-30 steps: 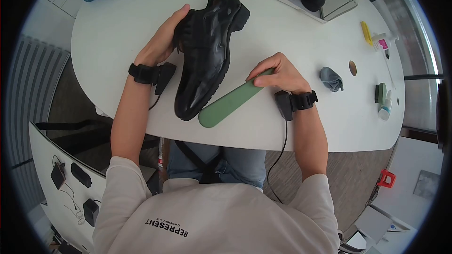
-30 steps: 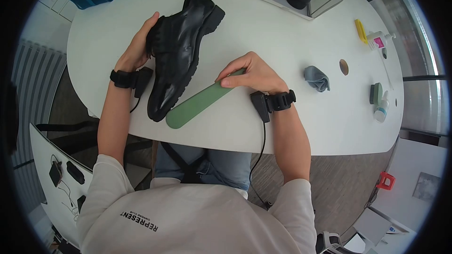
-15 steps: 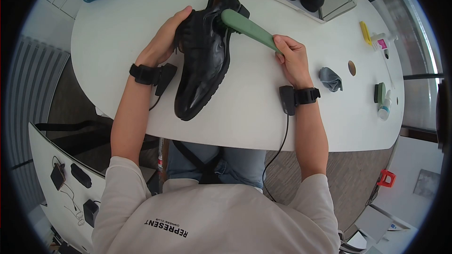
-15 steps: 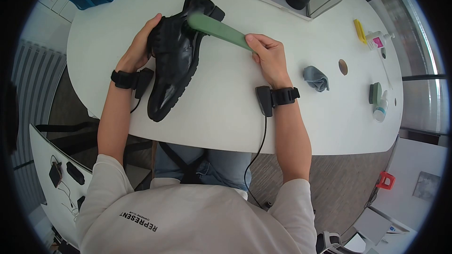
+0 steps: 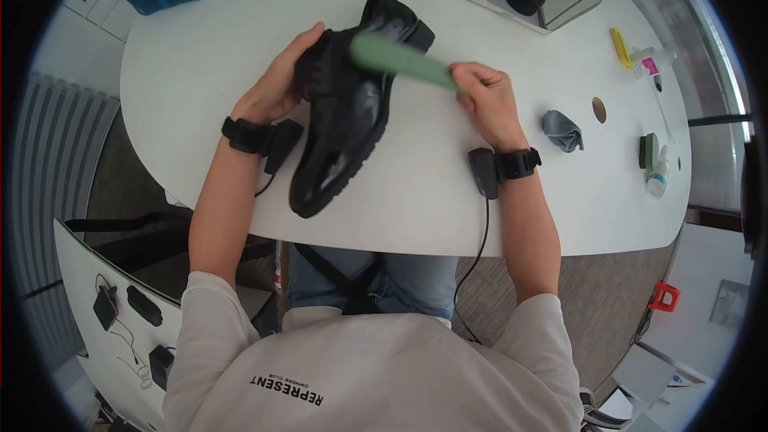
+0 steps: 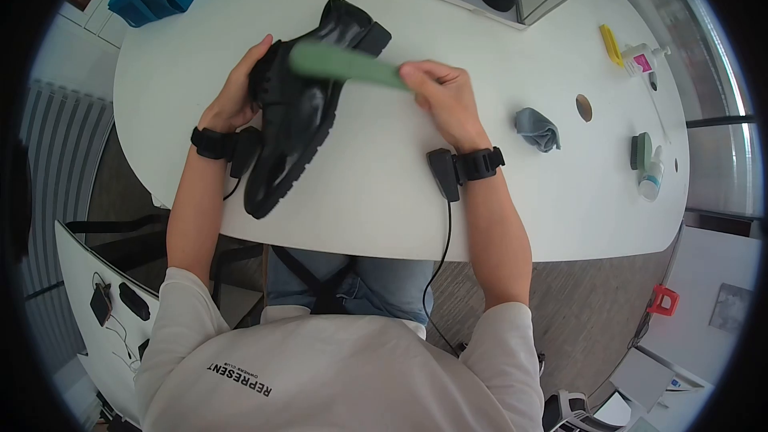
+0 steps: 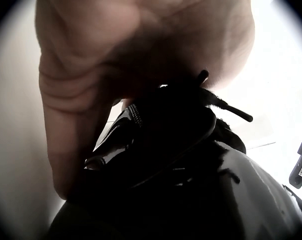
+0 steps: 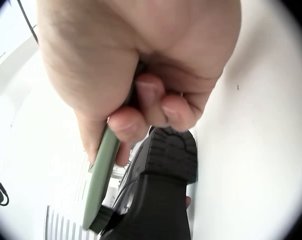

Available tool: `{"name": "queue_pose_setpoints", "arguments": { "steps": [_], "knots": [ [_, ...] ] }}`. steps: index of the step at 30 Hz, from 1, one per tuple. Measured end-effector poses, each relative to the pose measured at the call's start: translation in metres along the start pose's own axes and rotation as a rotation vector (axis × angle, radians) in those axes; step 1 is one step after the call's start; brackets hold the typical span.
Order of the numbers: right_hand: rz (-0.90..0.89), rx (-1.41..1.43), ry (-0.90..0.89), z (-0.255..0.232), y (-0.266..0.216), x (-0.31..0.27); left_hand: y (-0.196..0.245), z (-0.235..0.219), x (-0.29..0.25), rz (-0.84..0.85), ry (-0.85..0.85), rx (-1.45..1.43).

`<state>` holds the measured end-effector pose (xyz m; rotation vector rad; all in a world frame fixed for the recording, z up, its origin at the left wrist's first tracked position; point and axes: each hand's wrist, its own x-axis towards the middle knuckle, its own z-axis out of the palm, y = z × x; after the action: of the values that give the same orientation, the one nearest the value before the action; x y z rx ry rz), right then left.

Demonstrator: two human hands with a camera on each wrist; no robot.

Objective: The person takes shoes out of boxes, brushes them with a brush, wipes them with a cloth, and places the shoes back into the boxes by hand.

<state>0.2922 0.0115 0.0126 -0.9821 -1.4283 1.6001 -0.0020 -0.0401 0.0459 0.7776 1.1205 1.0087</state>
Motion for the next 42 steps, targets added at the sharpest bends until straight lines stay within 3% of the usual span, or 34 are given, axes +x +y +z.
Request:
{"name": "queue_pose_setpoints", "arguments": {
  "steps": [2,6,8,12,14,18,20,24,26,29,30,32,33,35,36,38,39,41,42],
  "knots": [
    [-0.029,0.119,0.238,-0.003,0.002,0.007,-0.004,0.008,-0.002,-0.009,-0.063,-0.03],
    [-0.048,0.133,0.294,-0.015,-0.003,0.005,-0.01,0.01,0.002,0.038,-0.121,-0.058],
    [-0.002,-0.034,-0.072,-0.02,-0.006,0.0,-0.011,0.005,0.003,0.0,-0.145,-0.057],
    [-0.05,-0.088,-0.135,-0.009,-0.012,-0.006,-0.012,0.008,0.003,0.004,-0.109,-0.023],
    [-0.03,0.073,0.143,-0.007,-0.011,0.0,-0.013,0.006,0.004,0.003,-0.105,-0.032],
    [0.016,0.082,0.107,-0.02,-0.01,0.0,-0.007,0.01,0.003,-0.011,-0.098,-0.034],
    [0.024,-0.06,-0.248,-0.027,-0.009,-0.005,-0.007,0.005,0.003,-0.048,-0.12,-0.012],
    [0.013,-0.029,-0.135,-0.036,-0.006,0.0,-0.008,0.014,0.0,-0.048,-0.022,-0.03],
    [0.013,0.029,0.16,-0.041,-0.005,0.006,-0.012,0.005,0.008,-0.059,-0.037,-0.019],
    [-0.005,0.037,0.207,-0.044,-0.004,0.006,-0.01,0.002,0.007,-0.048,-0.094,-0.018],
    [-0.005,0.036,0.205,-0.047,-0.004,0.003,-0.011,0.005,0.005,-0.047,-0.093,-0.02],
    [0.051,-0.029,-0.139,-0.053,-0.005,-0.001,-0.004,0.02,-0.002,-0.019,0.006,-0.059],
    [0.051,-0.028,-0.137,-0.054,-0.003,0.001,-0.004,0.02,0.0,-0.02,0.004,-0.057],
    [0.018,-0.045,0.087,-0.05,-0.001,0.005,-0.008,0.015,0.003,-0.05,0.005,-0.043],
    [0.023,-0.044,0.089,-0.05,-0.001,0.006,-0.009,0.012,0.004,-0.055,0.004,-0.044],
    [-0.002,0.02,0.278,-0.049,-0.005,0.008,-0.009,0.008,0.005,-0.101,-0.04,0.002],
    [-0.005,0.019,0.276,-0.05,-0.007,0.006,-0.009,0.009,0.004,-0.099,-0.039,0.002],
    [0.066,-0.058,0.036,-0.053,-0.01,0.001,-0.009,0.012,0.002,-0.026,-0.003,-0.004],
    [0.065,-0.059,0.036,-0.051,-0.008,0.003,-0.01,0.009,0.004,-0.025,-0.004,-0.004]
  ]
}}
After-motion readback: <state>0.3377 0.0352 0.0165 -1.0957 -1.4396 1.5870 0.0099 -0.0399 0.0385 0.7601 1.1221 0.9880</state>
